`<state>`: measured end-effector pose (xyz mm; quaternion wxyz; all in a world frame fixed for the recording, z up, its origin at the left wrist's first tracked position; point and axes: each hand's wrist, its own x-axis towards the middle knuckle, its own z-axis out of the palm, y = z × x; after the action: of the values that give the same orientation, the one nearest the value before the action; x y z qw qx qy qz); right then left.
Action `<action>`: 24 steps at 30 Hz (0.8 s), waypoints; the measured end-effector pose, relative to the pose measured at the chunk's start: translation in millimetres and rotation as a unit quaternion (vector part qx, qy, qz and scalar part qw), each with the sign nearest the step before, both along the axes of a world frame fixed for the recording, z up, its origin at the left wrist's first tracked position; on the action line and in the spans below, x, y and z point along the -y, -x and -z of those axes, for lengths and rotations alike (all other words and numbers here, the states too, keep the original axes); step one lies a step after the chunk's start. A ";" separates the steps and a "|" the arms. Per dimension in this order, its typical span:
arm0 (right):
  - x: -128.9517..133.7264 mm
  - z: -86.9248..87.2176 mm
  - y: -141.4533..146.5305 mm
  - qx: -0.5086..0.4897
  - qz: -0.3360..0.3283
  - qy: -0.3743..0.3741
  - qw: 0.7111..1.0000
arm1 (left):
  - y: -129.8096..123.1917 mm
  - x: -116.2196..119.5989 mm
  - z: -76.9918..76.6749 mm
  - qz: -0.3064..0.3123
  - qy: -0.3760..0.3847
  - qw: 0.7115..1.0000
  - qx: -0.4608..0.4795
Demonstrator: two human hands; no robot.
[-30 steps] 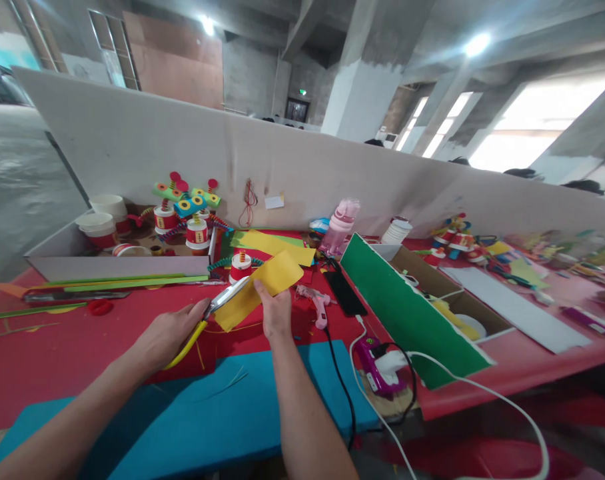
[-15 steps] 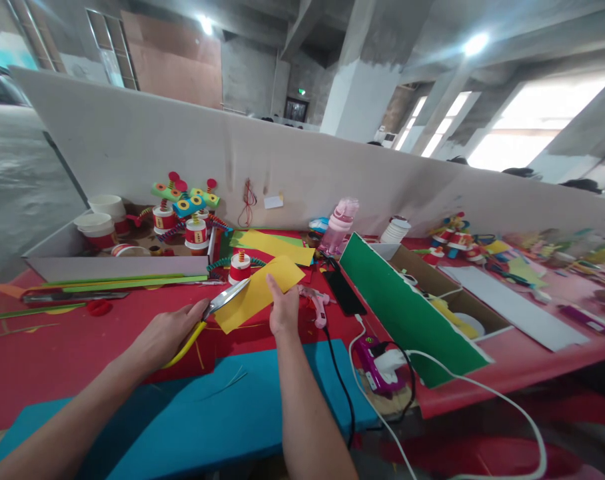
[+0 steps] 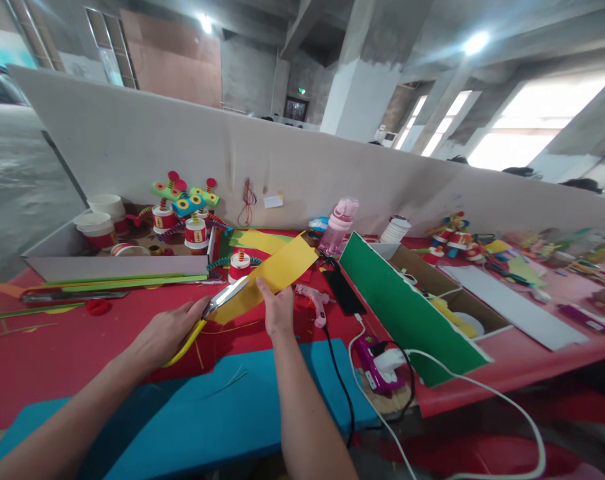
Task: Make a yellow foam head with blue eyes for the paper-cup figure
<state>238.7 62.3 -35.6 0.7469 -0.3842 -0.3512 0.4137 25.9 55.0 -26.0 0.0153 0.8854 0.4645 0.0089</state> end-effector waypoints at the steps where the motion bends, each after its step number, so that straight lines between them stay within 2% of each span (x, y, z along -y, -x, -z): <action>1: 0.3 -0.4 1.4 -0.002 -0.005 -0.002 1.000 | 0.2 -0.1 0.5 0.001 -0.002 1.000 0.004; 11: 1.2 2.1 5.3 0.019 -0.013 -0.006 1.000 | 1.1 -0.2 1.6 -0.001 -0.010 1.000 0.010; 24: 2.1 0.8 4.4 0.027 -0.014 -0.006 1.000 | 0.1 0.3 0.5 -0.013 0.015 1.000 -0.008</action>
<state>234.3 60.2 -36.4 0.7336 -0.3854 -0.3792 0.4117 25.9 54.7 -26.5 0.0245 0.8790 0.4762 -0.0052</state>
